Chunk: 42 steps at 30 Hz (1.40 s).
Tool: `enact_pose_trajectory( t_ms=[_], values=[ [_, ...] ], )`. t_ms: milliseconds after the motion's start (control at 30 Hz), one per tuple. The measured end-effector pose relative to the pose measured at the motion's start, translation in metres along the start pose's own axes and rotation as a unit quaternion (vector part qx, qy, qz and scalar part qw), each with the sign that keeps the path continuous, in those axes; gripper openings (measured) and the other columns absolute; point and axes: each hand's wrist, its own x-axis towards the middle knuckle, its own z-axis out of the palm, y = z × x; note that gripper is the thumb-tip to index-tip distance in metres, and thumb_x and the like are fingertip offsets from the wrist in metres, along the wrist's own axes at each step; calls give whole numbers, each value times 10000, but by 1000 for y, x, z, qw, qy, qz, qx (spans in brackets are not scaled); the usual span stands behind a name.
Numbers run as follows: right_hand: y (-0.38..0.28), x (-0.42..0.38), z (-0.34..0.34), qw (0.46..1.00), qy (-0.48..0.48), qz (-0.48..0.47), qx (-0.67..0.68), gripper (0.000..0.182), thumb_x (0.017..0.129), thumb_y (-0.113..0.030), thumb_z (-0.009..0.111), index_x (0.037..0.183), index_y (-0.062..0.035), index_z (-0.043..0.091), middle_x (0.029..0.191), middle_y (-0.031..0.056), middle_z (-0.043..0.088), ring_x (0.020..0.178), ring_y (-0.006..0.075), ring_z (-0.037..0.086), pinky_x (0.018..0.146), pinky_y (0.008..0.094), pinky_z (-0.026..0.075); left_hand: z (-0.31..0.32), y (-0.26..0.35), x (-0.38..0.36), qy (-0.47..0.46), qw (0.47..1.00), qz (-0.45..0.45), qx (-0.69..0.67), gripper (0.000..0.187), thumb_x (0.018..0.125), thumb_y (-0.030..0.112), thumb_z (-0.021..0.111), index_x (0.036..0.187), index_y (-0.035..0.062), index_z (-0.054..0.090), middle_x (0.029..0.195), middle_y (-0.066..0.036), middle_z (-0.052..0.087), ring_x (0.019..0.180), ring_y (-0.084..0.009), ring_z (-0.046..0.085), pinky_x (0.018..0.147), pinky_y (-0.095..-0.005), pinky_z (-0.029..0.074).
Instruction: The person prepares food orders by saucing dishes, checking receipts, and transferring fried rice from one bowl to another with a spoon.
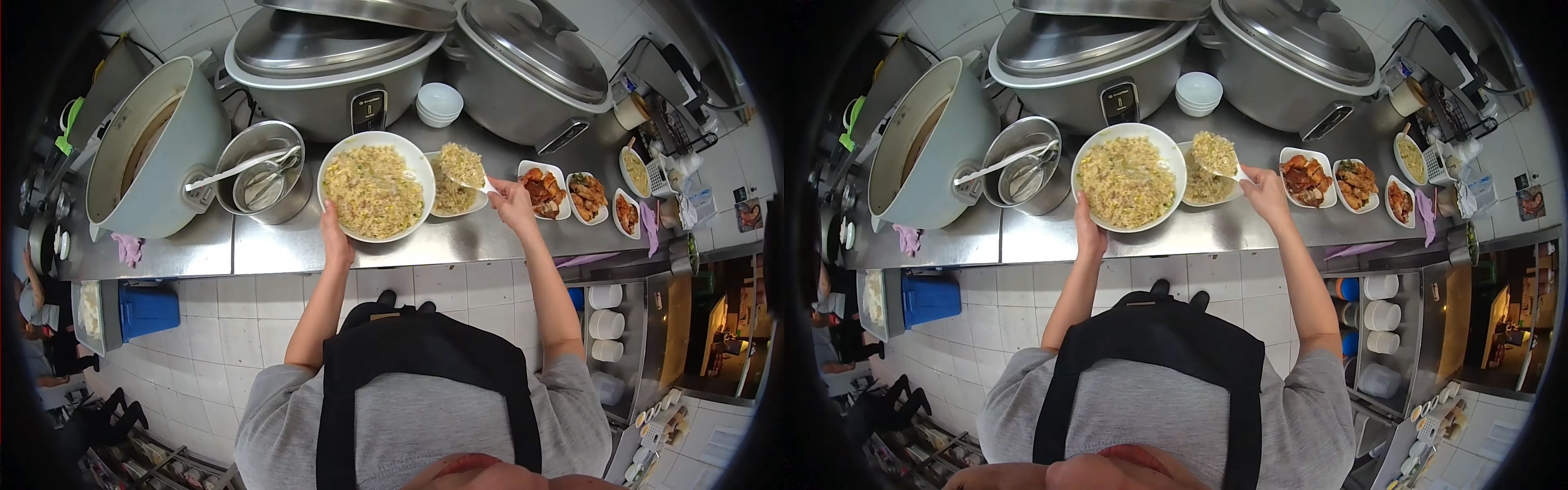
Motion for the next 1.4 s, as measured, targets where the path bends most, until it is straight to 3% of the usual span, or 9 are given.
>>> enact_pose_trajectory(
  t_ms=[100, 200, 533, 700, 967, 1067, 1267, 1367, 1400],
  values=[
    [41, 8, 16, 985, 28, -117, -123, 342, 730, -102, 517, 1067, -78, 567, 737, 158, 613, 627, 256, 595, 612, 327, 460, -3, 9, -5, 8, 1000, 10, -12, 525, 881, 409, 351, 1184, -19, 332, 1142, -142, 462, 1017, -215, 497, 846, -323, 419],
    [10, 0, 4, 962, 22, -67, -263, 336, 726, -98, 514, 1056, -103, 579, 804, 163, 606, 682, 313, 585, 628, 369, 468, -11, 10, -6, 8, 1000, 19, -10, 523, 878, 405, 365, 1174, -25, 331, 1142, -152, 457, 1010, -220, 501, 830, -328, 432],
    [-4, -2, -1, 904, 83, -166, -386, 334, 722, -62, 511, 1053, -96, 547, 752, 119, 580, 642, 297, 583, 557, 393, 461, -22, 8, -9, 15, 1000, 13, -14, 544, 873, 421, 363, 1190, -19, 317, 1140, -145, 450, 1023, -217, 486, 845, -329, 417],
    [-44, -8, 12, 941, 81, -266, -191, 335, 733, -62, 497, 1064, -93, 543, 769, 121, 576, 664, 304, 575, 580, 388, 455, -18, 4, -9, 24, 1000, -1, -13, 557, 869, 435, 369, 1181, -25, 326, 1134, -146, 451, 1036, -217, 473, 860, -330, 399],
    [-83, -17, 29, 920, -79, -160, -350, 346, 710, -52, 497, 1051, -62, 557, 847, 162, 598, 737, 328, 576, 646, 398, 456, 17, -6, -6, 0, 1000, 29, 7, 557, 887, 383, 376, 1252, -18, 252, 1225, -154, 370, 1101, -202, 399, 929, -304, 311],
    [-49, -17, 46, 971, -47, -140, -190, 347, 697, -41, 496, 1037, -19, 559, 863, 198, 592, 756, 332, 584, 693, 394, 458, 17, -14, -5, 4, 998, 49, 27, 578, 862, 445, 382, 1237, 20, 267, 1205, -143, 388, 1080, -223, 448, 843, -348, 426],
    [-36, 9, 79, 995, -56, -85, -3, 352, 689, -79, 525, 1030, 0, 559, 909, 219, 578, 835, 326, 578, 758, 362, 442, 26, -21, -11, -14, 1000, -5, -16, 543, 878, 404, 371, 1234, 6, 274, 1214, -135, 384, 1100, -220, 427, 912, -346, 367],
    [-33, 13, 82, 995, -62, -72, 27, 369, 682, -68, 529, 1044, -2, 558, 799, 185, 614, 713, 251, 608, 678, 322, 457, 23, -23, -8, -26, 999, -17, -19, 535, 877, 406, 371, 1222, 4, 296, 1197, -131, 406, 1102, -217, 425, 908, -343, 371],
    [-30, 14, 80, 992, -81, -39, 89, 364, 714, -51, 527, 1075, -8, 543, 718, 111, 578, 583, 149, 509, 540, 259, 402, 21, -23, -8, -24, 999, -17, -19, 535, 877, 406, 371, 1222, 4, 296, 1197, -131, 406, 1102, -217, 425, 908, -343, 371]
  ],
)
